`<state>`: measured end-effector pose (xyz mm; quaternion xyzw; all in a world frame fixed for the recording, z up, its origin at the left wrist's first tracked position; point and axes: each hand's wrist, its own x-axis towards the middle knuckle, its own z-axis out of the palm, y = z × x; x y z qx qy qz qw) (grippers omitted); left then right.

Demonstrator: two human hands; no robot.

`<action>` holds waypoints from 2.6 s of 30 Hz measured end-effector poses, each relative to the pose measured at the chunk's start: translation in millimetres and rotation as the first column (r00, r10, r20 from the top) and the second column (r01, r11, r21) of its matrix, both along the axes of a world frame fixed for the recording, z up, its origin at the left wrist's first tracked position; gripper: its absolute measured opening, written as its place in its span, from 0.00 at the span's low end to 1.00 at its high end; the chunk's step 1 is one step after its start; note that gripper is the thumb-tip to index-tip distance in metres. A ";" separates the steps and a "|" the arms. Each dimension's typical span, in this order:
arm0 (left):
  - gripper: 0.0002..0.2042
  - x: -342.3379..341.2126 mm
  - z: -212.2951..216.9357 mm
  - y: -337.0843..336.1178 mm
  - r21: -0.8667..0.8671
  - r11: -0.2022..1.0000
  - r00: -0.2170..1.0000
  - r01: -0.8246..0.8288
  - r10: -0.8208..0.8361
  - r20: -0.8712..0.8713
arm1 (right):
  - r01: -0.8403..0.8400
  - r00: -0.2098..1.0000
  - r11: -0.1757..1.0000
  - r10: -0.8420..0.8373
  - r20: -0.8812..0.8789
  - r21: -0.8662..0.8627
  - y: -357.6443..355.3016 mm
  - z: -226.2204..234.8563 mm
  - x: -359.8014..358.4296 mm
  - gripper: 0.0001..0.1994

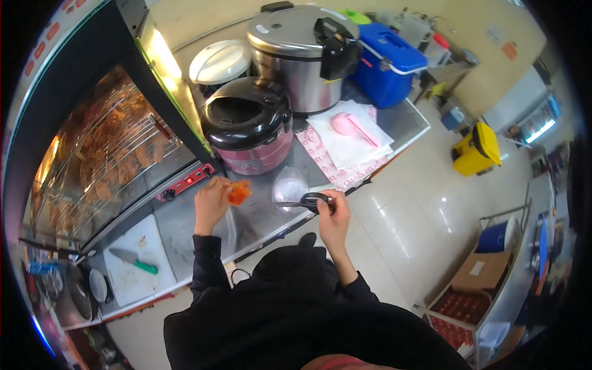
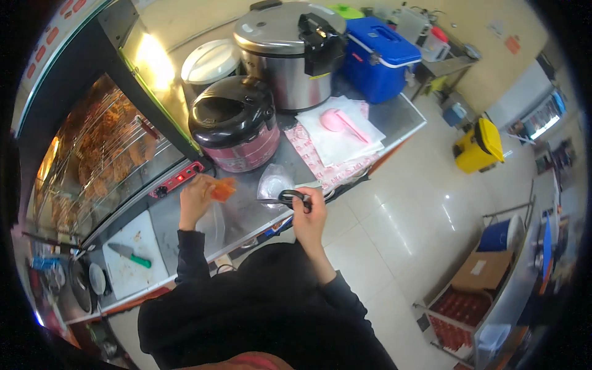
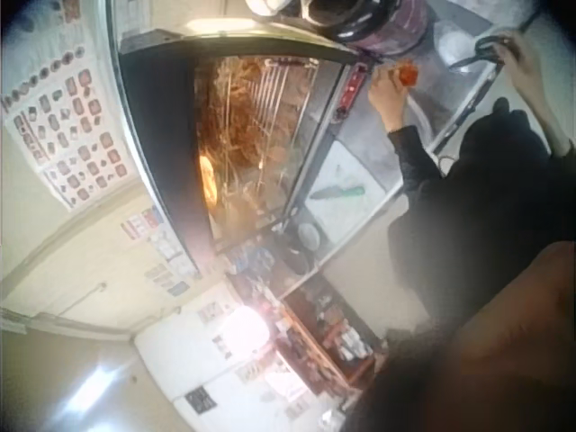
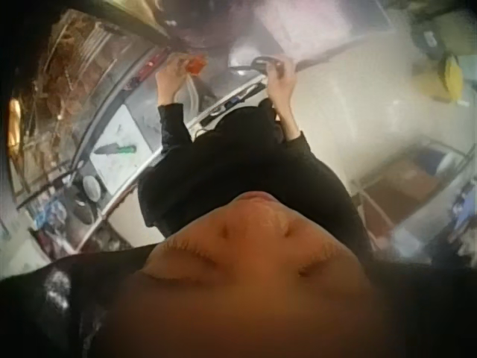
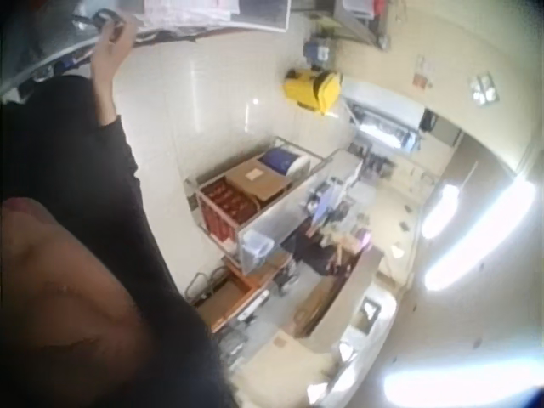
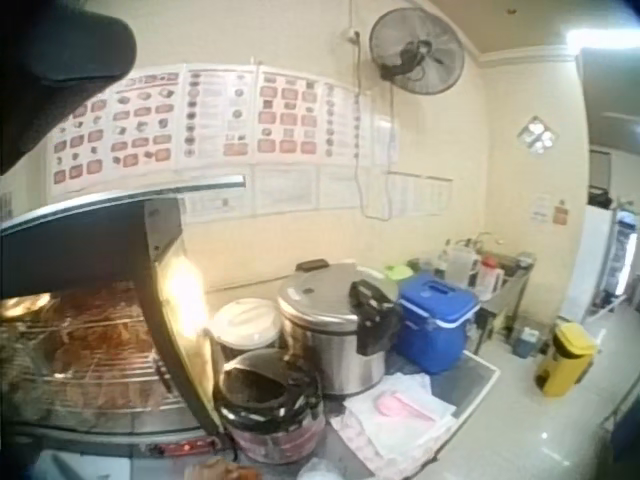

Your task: The person rinses a pink cloth under a faucet in a sink, then opens a white bucket and removes wrapped food items, placing them onto the lid of a blue cooler.

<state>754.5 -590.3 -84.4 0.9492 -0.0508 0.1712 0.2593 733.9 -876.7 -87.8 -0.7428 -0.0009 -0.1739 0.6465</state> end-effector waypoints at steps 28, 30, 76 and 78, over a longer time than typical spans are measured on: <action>0.06 -8.2 -52.1 -34.4 0.301 0.902 0.929 -0.310 0.355 -0.105 | -0.598 0.427 0.309 0.904 0.032 -0.740 42.9 -136.2 35.2 0.09; 0.05 -4.7 -43.9 -29.6 0.316 0.896 0.938 -0.313 0.344 -0.048 | -0.610 0.411 0.290 0.912 0.019 -0.737 41.0 -135.0 33.4 0.10; 0.32 24.1 10.1 -141.0 -0.070 0.840 0.825 -0.538 0.541 0.163 | -0.626 0.437 0.471 0.872 0.221 -0.621 -45.0 -101.8 42.9 0.21; 0.28 33.6 32.2 -181.7 -0.216 0.875 0.826 -0.432 0.481 0.294 | -0.575 0.545 0.601 0.787 0.288 -0.555 -81.1 -78.6 51.5 0.22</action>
